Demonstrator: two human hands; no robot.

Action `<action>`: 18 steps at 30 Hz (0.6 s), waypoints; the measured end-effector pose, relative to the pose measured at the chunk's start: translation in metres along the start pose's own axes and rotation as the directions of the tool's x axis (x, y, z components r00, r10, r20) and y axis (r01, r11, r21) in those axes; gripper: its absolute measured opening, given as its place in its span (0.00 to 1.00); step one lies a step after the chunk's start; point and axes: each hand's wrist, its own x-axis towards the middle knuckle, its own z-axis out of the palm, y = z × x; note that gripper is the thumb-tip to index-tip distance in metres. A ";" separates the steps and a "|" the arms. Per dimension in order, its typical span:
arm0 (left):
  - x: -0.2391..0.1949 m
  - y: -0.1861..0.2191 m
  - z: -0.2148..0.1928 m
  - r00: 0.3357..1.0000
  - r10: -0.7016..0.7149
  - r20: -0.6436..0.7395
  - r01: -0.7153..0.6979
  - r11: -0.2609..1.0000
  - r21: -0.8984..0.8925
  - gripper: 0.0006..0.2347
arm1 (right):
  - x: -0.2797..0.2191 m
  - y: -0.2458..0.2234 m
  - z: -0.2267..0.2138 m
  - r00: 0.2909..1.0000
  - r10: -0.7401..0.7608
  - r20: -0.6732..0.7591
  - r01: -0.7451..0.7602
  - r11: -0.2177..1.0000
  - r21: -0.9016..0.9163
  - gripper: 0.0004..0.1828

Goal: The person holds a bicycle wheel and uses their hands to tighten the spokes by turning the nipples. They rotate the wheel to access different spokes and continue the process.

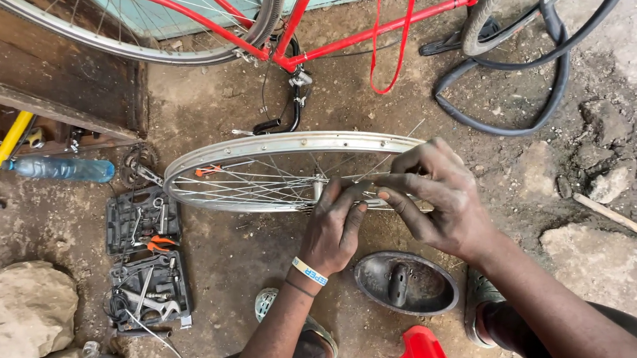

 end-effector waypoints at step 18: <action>-0.005 0.000 0.012 0.991 0.063 -0.114 -0.031 0.964 0.266 0.13 | -0.003 -0.004 0.002 0.995 0.096 -0.008 -0.096 0.983 -0.153 0.04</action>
